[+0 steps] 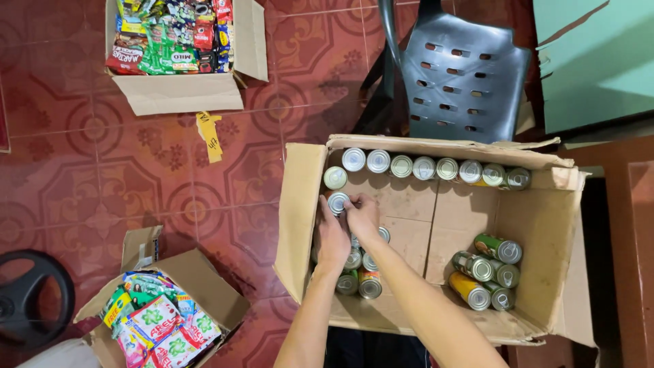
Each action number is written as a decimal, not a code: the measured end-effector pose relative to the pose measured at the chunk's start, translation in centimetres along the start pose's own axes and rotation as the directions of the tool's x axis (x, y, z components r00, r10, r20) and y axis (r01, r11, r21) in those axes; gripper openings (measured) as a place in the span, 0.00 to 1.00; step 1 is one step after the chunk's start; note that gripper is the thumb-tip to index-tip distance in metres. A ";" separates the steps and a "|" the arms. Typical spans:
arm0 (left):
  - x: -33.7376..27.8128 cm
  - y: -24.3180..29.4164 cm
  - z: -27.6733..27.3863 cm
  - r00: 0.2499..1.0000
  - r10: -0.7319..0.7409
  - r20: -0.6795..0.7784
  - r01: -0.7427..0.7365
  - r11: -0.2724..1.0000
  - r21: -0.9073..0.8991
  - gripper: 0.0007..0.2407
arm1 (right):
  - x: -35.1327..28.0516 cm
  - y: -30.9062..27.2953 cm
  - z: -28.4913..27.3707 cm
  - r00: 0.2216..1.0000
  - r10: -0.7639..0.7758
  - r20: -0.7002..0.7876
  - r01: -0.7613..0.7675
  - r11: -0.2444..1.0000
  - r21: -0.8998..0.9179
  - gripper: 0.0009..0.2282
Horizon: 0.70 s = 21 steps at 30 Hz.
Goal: Organize and stack various canned food items onto pantry shelves.
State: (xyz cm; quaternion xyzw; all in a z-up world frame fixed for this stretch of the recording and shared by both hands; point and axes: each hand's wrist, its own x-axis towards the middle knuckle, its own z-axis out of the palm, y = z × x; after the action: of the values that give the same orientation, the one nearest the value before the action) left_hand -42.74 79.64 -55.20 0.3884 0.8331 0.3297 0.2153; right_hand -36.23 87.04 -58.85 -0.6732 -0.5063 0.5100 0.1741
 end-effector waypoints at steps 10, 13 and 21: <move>-1.3 -2.4 2.1 0.998 -0.052 -0.045 0.047 0.993 -0.108 0.35 | 0.8 1.4 2.8 0.996 0.071 -0.056 -0.068 0.996 0.058 0.07; -1.5 -1.7 1.1 0.995 -0.101 0.013 0.102 0.971 -0.216 0.35 | 1.0 1.3 2.9 0.993 0.045 -0.106 -0.039 0.998 0.056 0.07; -1.5 -2.3 1.1 0.996 -0.071 0.053 0.068 0.996 0.056 0.21 | -1.1 -0.7 2.3 0.995 0.088 -0.042 -0.068 0.932 0.356 0.07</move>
State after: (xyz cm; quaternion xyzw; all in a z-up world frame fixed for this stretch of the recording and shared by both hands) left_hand -42.37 77.74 -57.46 0.3736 0.8485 0.2886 0.2390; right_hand -38.57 85.80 -58.72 -0.6647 -0.3740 0.5799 0.2862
